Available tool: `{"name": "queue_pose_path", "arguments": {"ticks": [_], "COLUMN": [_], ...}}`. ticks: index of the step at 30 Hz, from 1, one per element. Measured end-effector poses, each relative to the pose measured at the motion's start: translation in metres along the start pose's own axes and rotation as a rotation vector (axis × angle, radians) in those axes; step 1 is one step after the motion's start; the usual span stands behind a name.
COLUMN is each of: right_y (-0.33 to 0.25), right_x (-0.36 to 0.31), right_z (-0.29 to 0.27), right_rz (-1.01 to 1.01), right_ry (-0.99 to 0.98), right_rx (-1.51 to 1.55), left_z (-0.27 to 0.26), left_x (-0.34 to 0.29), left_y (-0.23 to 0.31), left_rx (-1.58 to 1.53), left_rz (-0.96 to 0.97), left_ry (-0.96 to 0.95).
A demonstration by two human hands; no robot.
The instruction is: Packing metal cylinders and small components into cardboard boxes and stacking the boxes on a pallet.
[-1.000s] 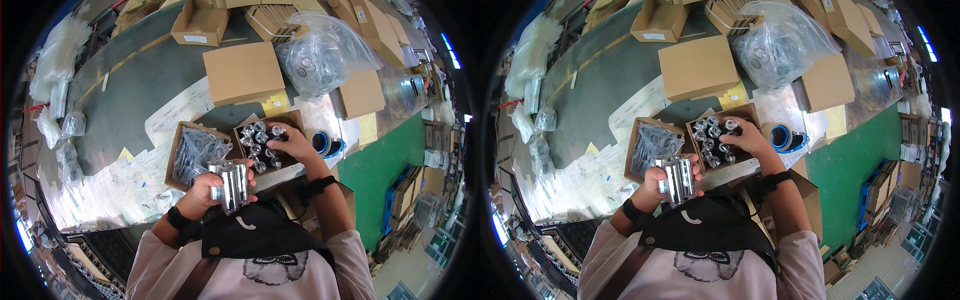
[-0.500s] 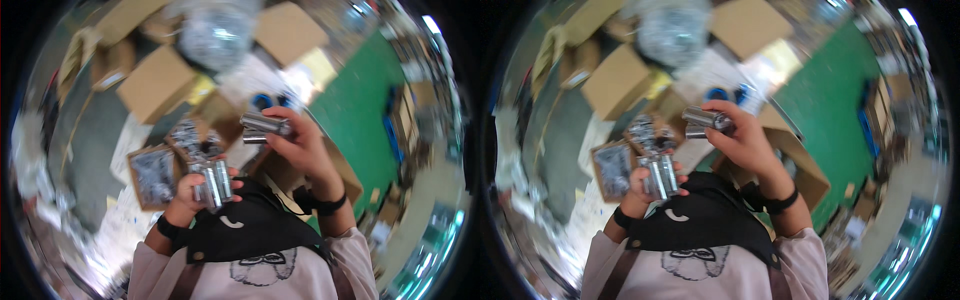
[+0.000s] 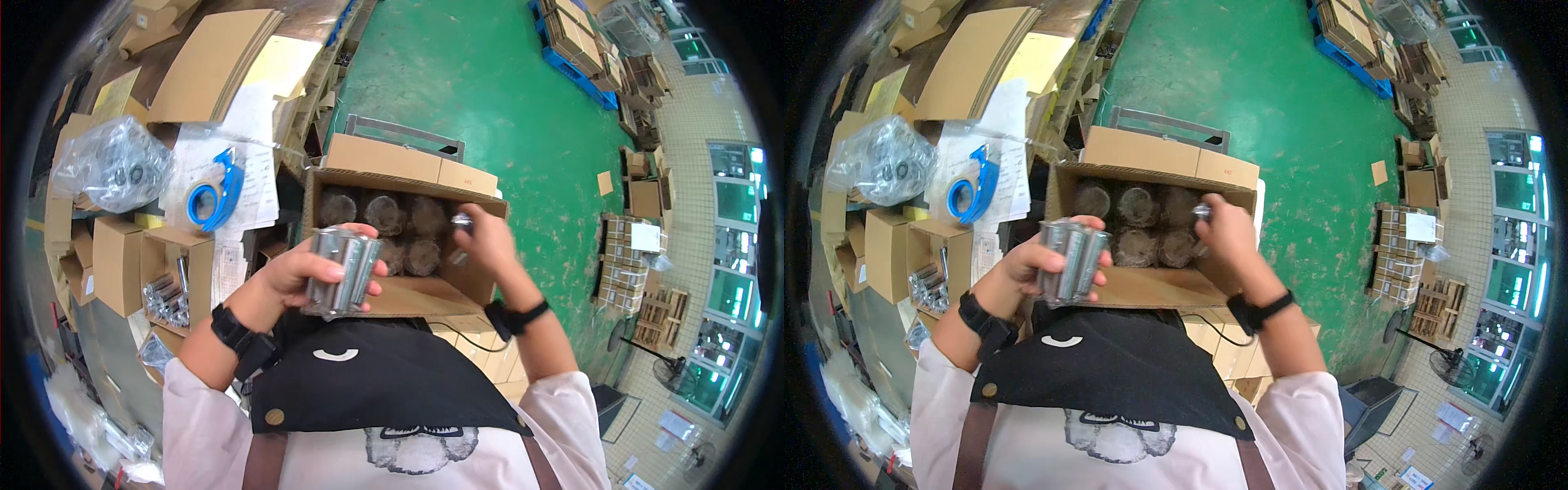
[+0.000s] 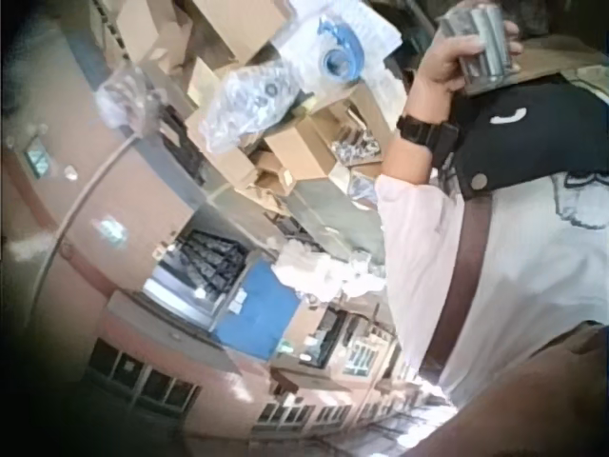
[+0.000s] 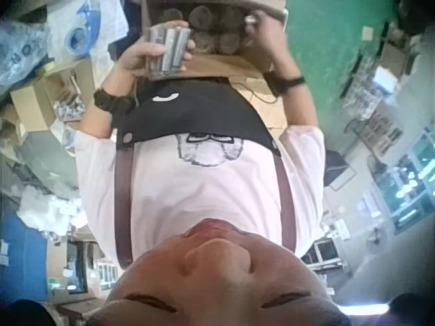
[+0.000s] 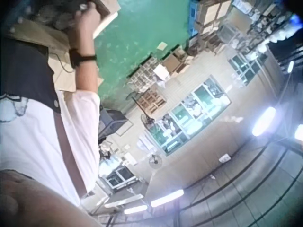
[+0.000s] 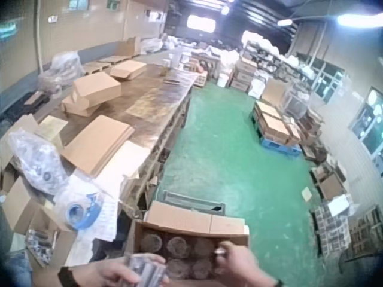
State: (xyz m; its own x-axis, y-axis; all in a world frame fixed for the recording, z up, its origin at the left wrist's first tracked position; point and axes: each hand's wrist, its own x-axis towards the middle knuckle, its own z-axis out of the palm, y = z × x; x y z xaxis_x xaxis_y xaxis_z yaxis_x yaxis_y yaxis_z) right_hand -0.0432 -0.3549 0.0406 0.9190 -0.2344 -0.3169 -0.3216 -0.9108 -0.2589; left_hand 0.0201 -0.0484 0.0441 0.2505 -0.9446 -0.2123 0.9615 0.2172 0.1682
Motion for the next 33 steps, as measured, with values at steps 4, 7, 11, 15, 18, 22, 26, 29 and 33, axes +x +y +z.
{"name": "queue_pose_path", "arguments": {"ticks": [4,7,11,15,18,22,26,29,33], "right_y": [0.021,0.162,0.061,0.042,0.064,0.048,0.057,0.061,0.053], "right_x": [0.059,0.069,0.098,0.084,0.053,0.06,0.064,0.063,0.072], "right_z": [0.101,0.197,0.173,0.129,0.118,0.08,0.096,0.126,0.137], "right_rz": [0.125,0.021,0.366,0.371,0.189,0.144,0.04,0.119,0.179], "right_ry": [-0.181,0.255,-0.22,-0.209,-0.159,-0.32,-0.522,-0.537,-0.585], "right_rx": [-0.257,-0.369,-0.199,-0.101,-0.297,-0.148,-0.353,-0.392,-0.386], "left_z": [-0.03,-0.054,-0.141,-0.183,-0.197,-0.203,-0.196,-0.191,-0.205], "left_x": [0.068,0.161,0.201,0.222,0.229,0.223,0.23,0.231,0.229], "left_y": [-0.005,-0.032,-0.046,-0.075,-0.088,-0.071,-0.074,-0.075,-0.084], "left_rx": [0.252,0.429,0.633,0.632,0.661,1.001,1.254,1.335,1.377], "left_rz": [-0.231,-0.366,-0.779,-0.746,-0.869,-0.934,-0.934,-0.903,-0.893], "left_ry": [0.292,0.335,0.425,0.459,0.398,0.434,0.295,0.267,0.252]}}
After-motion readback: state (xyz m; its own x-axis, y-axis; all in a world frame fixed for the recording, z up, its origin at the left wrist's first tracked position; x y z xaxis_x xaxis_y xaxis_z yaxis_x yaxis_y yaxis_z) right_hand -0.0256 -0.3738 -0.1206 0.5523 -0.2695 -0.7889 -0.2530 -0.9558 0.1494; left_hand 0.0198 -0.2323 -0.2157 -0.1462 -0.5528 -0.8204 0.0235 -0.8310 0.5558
